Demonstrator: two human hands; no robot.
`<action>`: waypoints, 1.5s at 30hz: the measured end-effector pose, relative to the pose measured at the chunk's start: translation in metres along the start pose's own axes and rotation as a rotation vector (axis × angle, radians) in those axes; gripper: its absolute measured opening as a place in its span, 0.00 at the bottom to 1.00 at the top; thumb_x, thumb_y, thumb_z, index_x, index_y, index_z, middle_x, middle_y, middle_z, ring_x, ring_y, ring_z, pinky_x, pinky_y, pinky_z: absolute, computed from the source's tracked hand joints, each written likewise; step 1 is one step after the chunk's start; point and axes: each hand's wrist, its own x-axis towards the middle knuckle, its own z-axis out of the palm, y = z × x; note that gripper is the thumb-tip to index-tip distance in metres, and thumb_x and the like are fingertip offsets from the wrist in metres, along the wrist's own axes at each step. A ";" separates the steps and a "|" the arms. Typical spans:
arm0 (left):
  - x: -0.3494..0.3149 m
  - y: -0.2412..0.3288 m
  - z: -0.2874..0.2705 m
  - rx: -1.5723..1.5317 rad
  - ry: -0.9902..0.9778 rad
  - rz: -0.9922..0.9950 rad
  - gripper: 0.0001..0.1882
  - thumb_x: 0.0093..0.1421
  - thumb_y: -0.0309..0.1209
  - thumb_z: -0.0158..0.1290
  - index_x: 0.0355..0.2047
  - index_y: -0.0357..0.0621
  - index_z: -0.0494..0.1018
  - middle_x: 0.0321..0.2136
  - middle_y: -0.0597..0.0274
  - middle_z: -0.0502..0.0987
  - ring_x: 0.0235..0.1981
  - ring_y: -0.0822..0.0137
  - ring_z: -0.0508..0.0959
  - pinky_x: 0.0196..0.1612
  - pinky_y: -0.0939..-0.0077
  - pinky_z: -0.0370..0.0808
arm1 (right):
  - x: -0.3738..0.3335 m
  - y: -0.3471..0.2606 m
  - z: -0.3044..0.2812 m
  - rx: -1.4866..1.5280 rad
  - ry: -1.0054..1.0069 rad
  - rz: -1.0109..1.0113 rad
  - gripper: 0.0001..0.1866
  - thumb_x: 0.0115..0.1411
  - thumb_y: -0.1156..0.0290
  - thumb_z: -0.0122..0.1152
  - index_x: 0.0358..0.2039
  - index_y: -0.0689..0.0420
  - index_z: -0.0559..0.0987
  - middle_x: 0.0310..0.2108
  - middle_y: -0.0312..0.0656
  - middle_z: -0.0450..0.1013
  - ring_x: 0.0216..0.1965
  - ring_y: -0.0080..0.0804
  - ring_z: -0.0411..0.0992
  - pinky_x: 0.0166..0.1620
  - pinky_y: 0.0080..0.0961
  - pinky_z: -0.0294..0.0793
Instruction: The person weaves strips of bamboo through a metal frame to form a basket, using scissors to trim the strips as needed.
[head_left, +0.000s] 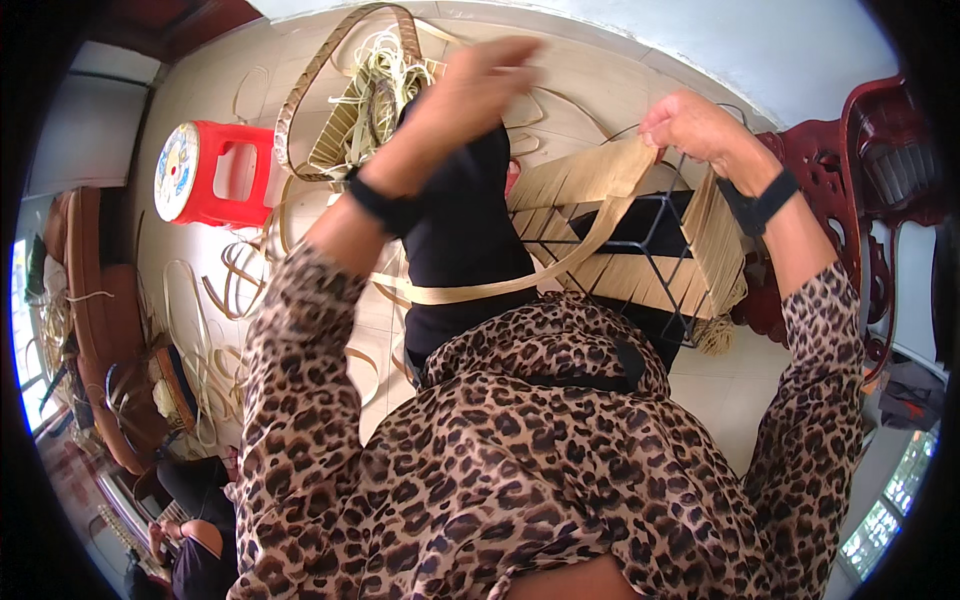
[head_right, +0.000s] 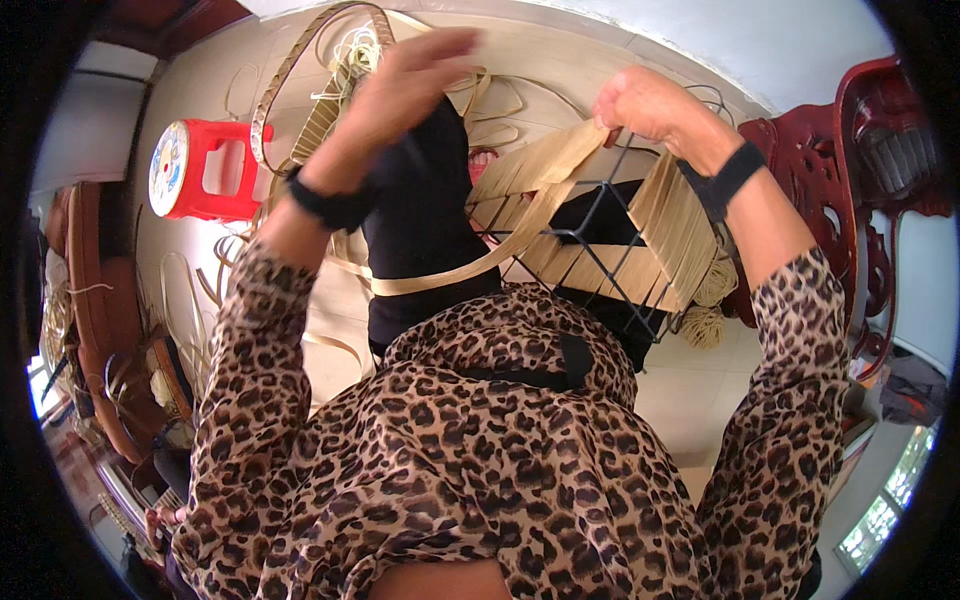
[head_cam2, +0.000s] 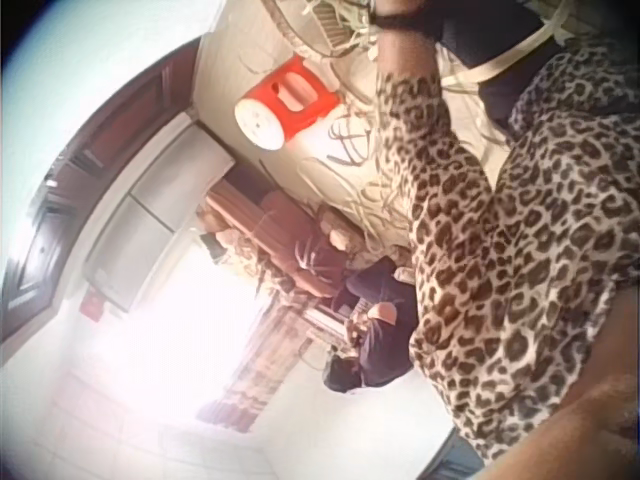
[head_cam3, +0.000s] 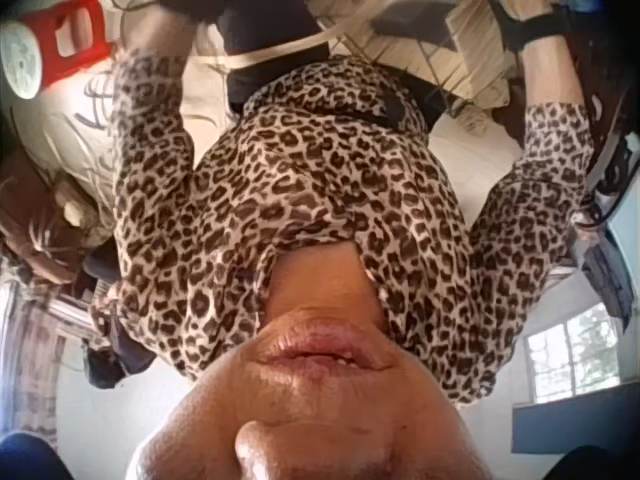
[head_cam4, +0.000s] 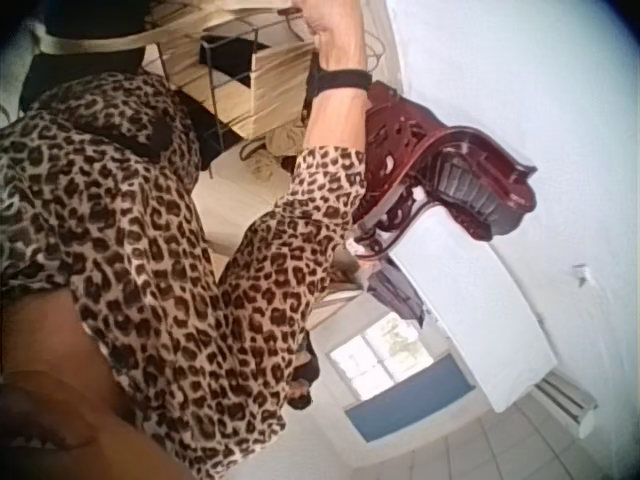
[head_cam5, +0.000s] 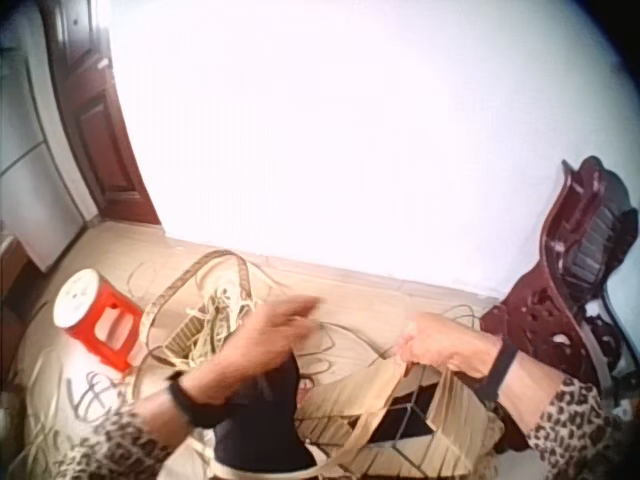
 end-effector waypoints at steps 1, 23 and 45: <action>0.013 -0.001 0.021 -0.012 -0.068 0.069 0.21 0.53 0.34 0.48 0.44 0.34 0.64 0.40 0.53 0.69 0.41 0.66 0.69 0.43 0.79 0.65 | -0.008 -0.006 0.001 -0.032 0.035 0.010 0.06 0.43 0.73 0.53 0.23 0.61 0.75 0.15 0.31 0.64 0.15 0.15 0.55 0.16 0.14 0.51; 0.011 0.048 0.051 -0.144 -0.520 -0.019 0.10 0.46 0.33 0.53 0.25 0.38 0.74 0.20 0.61 0.73 0.24 0.71 0.71 0.32 0.79 0.66 | -0.060 -0.002 0.016 0.428 0.042 -0.405 0.23 0.46 0.78 0.52 0.45 0.59 0.61 0.15 0.29 0.65 0.18 0.11 0.59 0.22 0.08 0.55; 0.023 0.039 0.105 0.189 -0.753 -0.098 0.09 0.44 0.32 0.53 0.23 0.38 0.74 0.15 0.63 0.70 0.19 0.74 0.67 0.25 0.79 0.65 | -0.078 0.070 0.061 0.204 0.624 -0.375 0.20 0.44 0.66 0.59 0.39 0.58 0.70 0.35 0.40 0.70 0.34 0.28 0.67 0.34 0.18 0.66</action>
